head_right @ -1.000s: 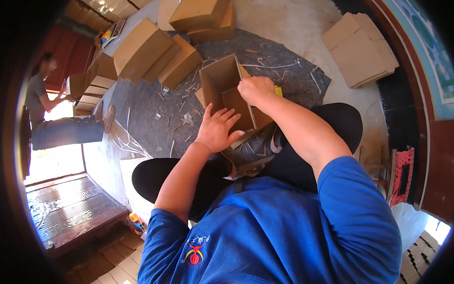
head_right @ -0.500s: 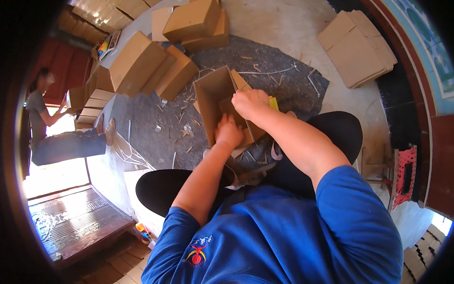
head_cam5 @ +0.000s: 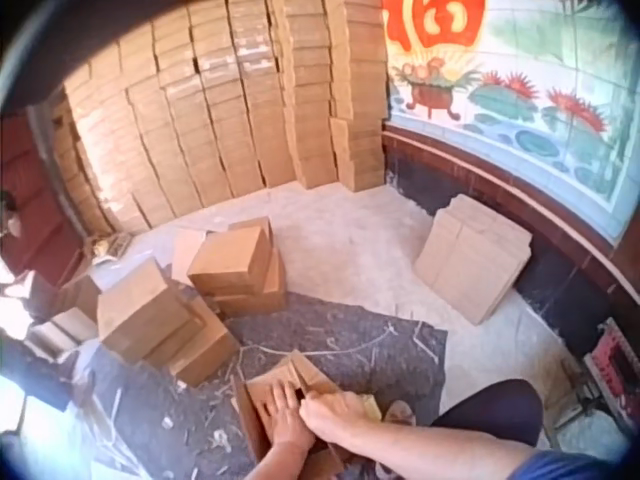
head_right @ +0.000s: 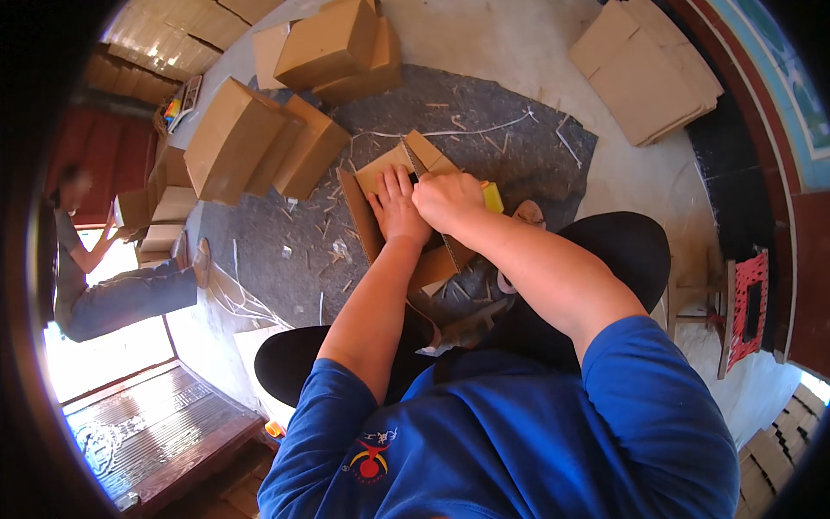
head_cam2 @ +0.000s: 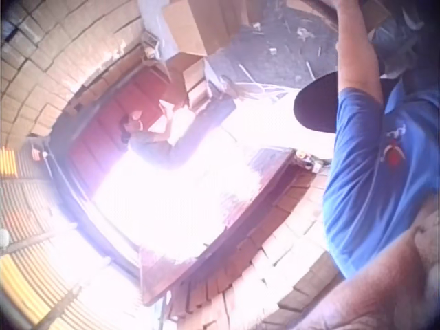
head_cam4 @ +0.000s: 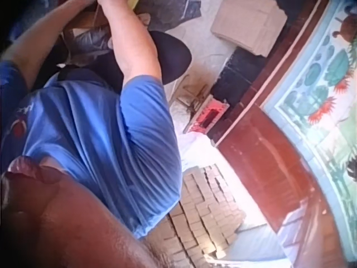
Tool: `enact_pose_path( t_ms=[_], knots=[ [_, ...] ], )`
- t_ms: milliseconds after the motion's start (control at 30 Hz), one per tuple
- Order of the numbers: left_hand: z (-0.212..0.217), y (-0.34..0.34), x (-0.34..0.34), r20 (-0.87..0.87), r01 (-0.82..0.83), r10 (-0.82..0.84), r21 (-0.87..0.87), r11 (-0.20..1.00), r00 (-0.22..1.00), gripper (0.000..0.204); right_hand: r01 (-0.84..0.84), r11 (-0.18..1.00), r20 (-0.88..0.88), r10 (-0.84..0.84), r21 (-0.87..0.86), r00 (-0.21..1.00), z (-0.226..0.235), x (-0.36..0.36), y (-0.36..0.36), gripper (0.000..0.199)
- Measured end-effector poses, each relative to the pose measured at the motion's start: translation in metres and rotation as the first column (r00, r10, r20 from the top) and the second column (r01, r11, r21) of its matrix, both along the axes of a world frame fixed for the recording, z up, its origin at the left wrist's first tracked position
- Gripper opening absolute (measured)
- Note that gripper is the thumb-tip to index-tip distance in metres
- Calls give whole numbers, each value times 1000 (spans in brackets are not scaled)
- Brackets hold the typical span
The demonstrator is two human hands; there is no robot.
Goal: Taping cardboard boxes using a handheld tape dispenser.
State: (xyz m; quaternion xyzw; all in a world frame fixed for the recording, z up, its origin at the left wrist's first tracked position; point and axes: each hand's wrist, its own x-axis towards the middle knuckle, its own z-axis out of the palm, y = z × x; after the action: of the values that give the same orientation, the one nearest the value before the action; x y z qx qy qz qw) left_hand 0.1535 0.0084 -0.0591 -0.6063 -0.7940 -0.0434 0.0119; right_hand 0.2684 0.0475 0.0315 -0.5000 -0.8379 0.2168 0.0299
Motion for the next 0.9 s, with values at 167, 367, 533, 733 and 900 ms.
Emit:
enact_pose_path(
  t_ms=[167, 367, 533, 733, 900],
  knots=[
    [16, 6, -2, 1, 22, -22, -90, 996, 1000, 70, 24, 1000, -20, -24, -8, 1000, -1, 4, 3, 39],
    [64, -39, -48, 359, -132, -5, 356, 925, 934, 73, -17, 999, 14, 17, -50, 1000, 11, 1, -2, 35],
    [35, -18, -23, 885, -246, 125, -12, 969, 449, 77, -102, 995, 285, 96, 6, 954, 9, -36, -16, 36],
    [58, 10, -46, 584, -189, 257, -176, 966, 770, 73, -152, 988, 253, 157, -39, 955, 13, -29, -8, 79],
    [31, -6, -52, 548, -226, 170, 36, 973, 819, 65, -350, 932, 357, 358, -89, 863, 23, -5, -61, 97]
  ],
)
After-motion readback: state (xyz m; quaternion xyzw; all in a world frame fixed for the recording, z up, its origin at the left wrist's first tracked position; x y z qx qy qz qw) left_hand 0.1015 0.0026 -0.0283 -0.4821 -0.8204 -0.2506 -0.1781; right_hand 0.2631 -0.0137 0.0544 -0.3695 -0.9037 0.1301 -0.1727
